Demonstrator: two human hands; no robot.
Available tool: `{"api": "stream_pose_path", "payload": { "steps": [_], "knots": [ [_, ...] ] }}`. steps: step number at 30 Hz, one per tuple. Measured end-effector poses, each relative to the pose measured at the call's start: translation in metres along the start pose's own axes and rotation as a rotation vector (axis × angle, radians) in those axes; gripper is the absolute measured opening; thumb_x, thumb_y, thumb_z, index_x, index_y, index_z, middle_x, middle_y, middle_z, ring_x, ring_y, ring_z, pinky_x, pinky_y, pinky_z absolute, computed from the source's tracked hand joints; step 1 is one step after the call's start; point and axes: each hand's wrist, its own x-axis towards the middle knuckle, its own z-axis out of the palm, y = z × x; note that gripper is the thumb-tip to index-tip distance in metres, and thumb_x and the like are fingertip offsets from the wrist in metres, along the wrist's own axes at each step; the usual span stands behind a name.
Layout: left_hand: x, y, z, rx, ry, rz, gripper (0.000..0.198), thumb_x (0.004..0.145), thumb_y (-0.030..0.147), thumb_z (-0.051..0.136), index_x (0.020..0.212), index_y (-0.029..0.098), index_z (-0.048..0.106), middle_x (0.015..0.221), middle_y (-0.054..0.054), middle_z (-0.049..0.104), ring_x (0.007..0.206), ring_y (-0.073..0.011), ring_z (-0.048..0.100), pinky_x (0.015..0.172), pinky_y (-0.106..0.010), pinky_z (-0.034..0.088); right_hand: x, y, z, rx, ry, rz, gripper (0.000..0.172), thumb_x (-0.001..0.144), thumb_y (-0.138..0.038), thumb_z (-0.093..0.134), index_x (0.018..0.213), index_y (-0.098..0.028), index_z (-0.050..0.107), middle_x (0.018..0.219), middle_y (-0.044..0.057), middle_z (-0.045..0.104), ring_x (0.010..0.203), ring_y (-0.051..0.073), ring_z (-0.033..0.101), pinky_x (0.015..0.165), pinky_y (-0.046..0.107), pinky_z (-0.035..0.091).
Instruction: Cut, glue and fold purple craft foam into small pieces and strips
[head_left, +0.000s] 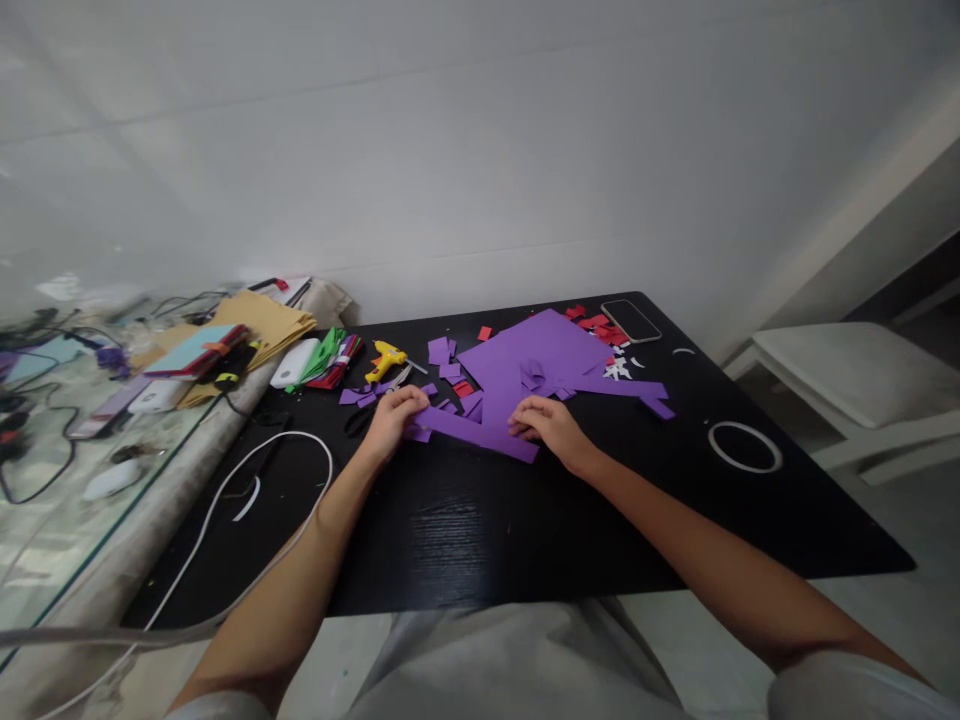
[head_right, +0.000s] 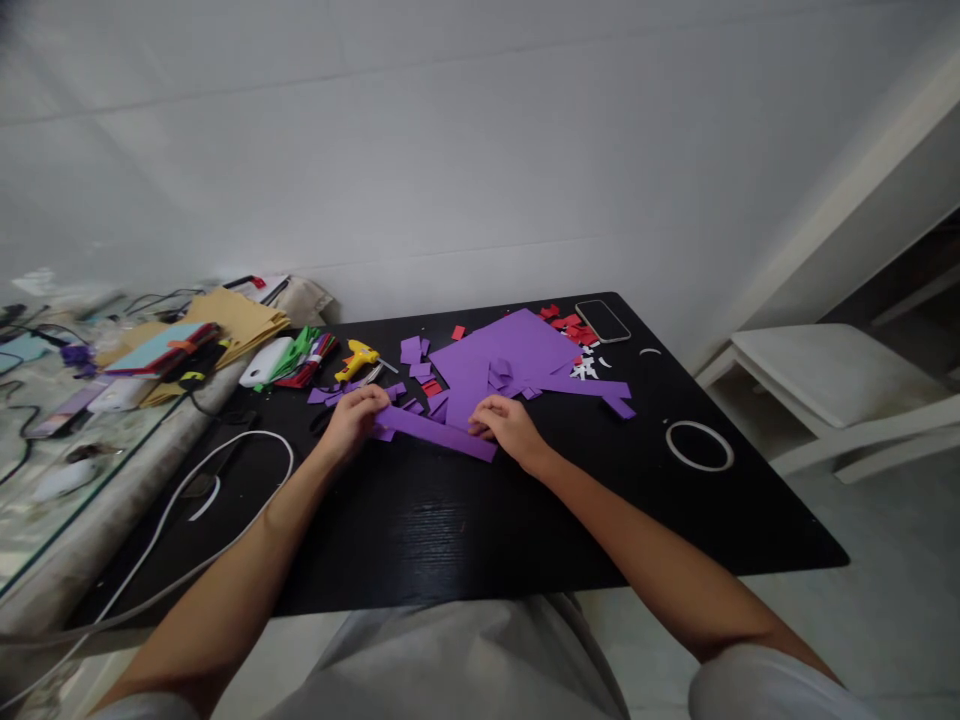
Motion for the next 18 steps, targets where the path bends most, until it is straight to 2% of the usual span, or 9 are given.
{"api": "stream_pose_path", "payload": {
  "steps": [2, 4, 8, 13, 15, 18],
  "knots": [
    [-0.005, -0.001, 0.006, 0.121, -0.128, -0.054, 0.023, 0.071, 0.035, 0.074, 0.074, 0.015, 0.063, 0.060, 0.003, 0.057, 0.046, -0.0091, 0.052, 0.044, -0.020, 0.043, 0.002, 0.002, -0.001, 0.040, 0.027, 0.013, 0.018, 0.074, -0.033, 0.072, 0.076, -0.018, 0.063, 0.078, 0.006, 0.071, 0.070, 0.019, 0.069, 0.065, 0.031, 0.056],
    [-0.009, -0.002, 0.014, 0.204, -0.182, -0.056, 0.029, 0.072, 0.040, 0.075, 0.077, 0.015, 0.062, 0.059, 0.003, 0.058, 0.043, -0.0094, 0.053, 0.042, -0.021, 0.044, 0.002, 0.004, -0.001, 0.032, 0.019, -0.005, 0.024, 0.074, -0.038, 0.075, 0.079, -0.018, 0.062, 0.077, 0.006, 0.071, 0.068, 0.019, 0.069, 0.065, 0.033, 0.057],
    [-0.011, -0.002, 0.022, 0.258, -0.163, 0.005, 0.033, 0.073, 0.045, 0.076, 0.080, 0.015, 0.062, 0.061, 0.002, 0.059, 0.045, -0.0102, 0.055, 0.045, -0.021, 0.046, -0.001, 0.009, 0.001, -0.152, -0.084, -0.110, 0.028, 0.074, -0.043, 0.078, 0.083, -0.018, 0.068, 0.082, 0.006, 0.073, 0.076, 0.020, 0.069, 0.073, 0.034, 0.057],
    [-0.010, 0.003, 0.016, 0.322, -0.117, 0.066, 0.028, 0.078, 0.043, 0.070, 0.080, 0.016, 0.062, 0.065, 0.002, 0.058, 0.051, -0.0102, 0.052, 0.050, -0.022, 0.044, -0.005, 0.010, 0.003, -0.337, -0.177, -0.165, 0.021, 0.076, -0.037, 0.075, 0.084, -0.017, 0.074, 0.083, 0.006, 0.074, 0.079, 0.021, 0.070, 0.080, 0.035, 0.056],
    [-0.012, 0.005, 0.014, 0.425, -0.181, 0.117, 0.020, 0.079, 0.036, 0.068, 0.078, 0.016, 0.064, 0.068, 0.001, 0.060, 0.057, -0.0108, 0.053, 0.056, -0.022, 0.044, -0.006, 0.009, 0.003, -0.379, -0.180, -0.191, 0.019, 0.077, -0.035, 0.074, 0.084, -0.017, 0.075, 0.082, 0.006, 0.075, 0.078, 0.021, 0.070, 0.078, 0.035, 0.056],
    [-0.016, 0.006, 0.015, 0.582, -0.339, 0.178, 0.011, 0.081, 0.026, 0.063, 0.079, 0.016, 0.067, 0.075, -0.001, 0.066, 0.069, -0.0132, 0.057, 0.067, -0.024, 0.045, -0.009, 0.008, 0.003, -0.442, -0.199, -0.239, 0.015, 0.079, -0.033, 0.072, 0.083, -0.018, 0.076, 0.078, 0.005, 0.074, 0.074, 0.020, 0.069, 0.073, 0.032, 0.055]
  ]
}}
